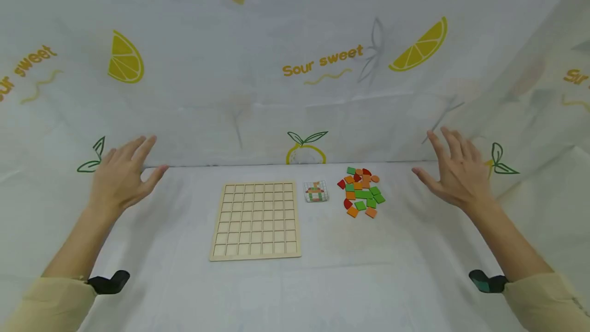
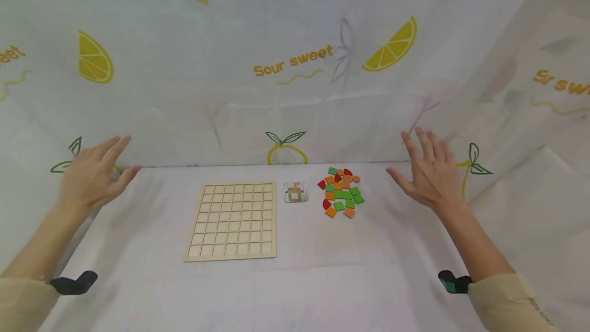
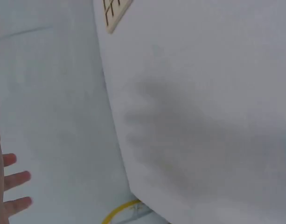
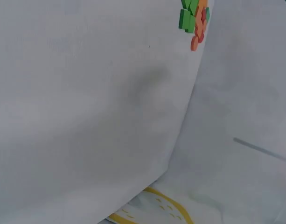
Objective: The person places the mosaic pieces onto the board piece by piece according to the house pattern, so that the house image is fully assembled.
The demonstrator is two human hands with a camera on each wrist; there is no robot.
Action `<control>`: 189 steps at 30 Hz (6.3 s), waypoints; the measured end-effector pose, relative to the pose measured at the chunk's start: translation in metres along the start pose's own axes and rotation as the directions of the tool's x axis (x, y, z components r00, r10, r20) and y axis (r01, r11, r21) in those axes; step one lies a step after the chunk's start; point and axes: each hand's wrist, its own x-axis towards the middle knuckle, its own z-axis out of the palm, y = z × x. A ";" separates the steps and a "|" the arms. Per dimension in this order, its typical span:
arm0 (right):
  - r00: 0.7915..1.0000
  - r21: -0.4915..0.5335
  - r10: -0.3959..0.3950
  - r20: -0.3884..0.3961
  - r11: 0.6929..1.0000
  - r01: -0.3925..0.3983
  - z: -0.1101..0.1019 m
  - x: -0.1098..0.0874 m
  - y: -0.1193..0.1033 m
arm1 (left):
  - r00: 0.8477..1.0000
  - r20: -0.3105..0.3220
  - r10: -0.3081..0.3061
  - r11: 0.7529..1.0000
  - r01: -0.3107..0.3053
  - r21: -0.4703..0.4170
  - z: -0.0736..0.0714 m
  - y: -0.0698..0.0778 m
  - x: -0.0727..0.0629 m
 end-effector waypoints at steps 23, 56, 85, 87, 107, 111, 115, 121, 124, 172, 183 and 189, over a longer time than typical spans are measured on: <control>0.974 0.416 0.090 0.206 0.893 -0.170 0.022 -0.028 -0.069 | 0.664 0.743 0.083 0.534 0.600 -0.596 0.061 0.076 -0.048; 0.896 0.439 0.155 0.416 0.829 -0.347 0.045 -0.045 -0.090 | 0.657 0.730 -0.187 0.316 0.744 -0.589 0.086 0.114 -0.081; 0.887 0.471 0.156 0.436 0.800 -0.372 0.047 -0.046 -0.094 | 0.763 0.606 -0.223 0.563 0.609 -0.559 0.094 0.121 -0.076; 0.886 0.478 0.150 0.439 0.796 -0.372 0.048 -0.047 -0.094 | 0.767 0.601 -0.226 0.605 0.594 -0.530 0.094 0.120 -0.075; 0.800 0.553 0.154 0.580 0.647 -0.525 0.077 -0.046 -0.088 | 0.778 0.609 -0.156 0.508 0.592 -0.626 0.094 0.112 -0.074; 0.803 0.545 0.159 0.575 0.657 -0.520 0.080 -0.046 -0.087 | 0.777 0.609 -0.157 0.502 0.594 -0.629 0.095 0.111 -0.074; 0.809 0.547 0.149 0.569 0.666 -0.508 0.082 -0.047 -0.086 | 0.766 0.621 -0.164 0.497 0.608 -0.619 0.095 0.110 -0.074; 0.814 0.540 0.139 0.564 0.683 -0.491 0.083 -0.048 -0.085 | 0.751 0.641 -0.161 0.485 0.626 -0.611 0.095 0.108 -0.073; 0.814 0.530 0.140 0.564 0.695 -0.486 0.083 -0.048 -0.084 | 0.749 0.643 -0.158 0.485 0.626 -0.610 0.095 0.109 -0.073; 0.816 0.567 0.190 0.546 0.634 -0.527 0.076 -0.046 -0.084 | 0.699 0.694 -0.172 0.452 0.682 -0.575 0.102 0.100 -0.065; 0.846 0.641 0.125 0.518 0.598 -0.481 0.062 -0.032 -0.113 | 0.692 0.700 -0.175 0.442 0.691 -0.573 0.101 0.098 -0.066; 0.865 0.655 0.089 0.494 0.616 -0.438 0.054 -0.025 -0.131 | 0.692 0.700 -0.174 0.441 0.691 -0.573 0.101 0.100 -0.066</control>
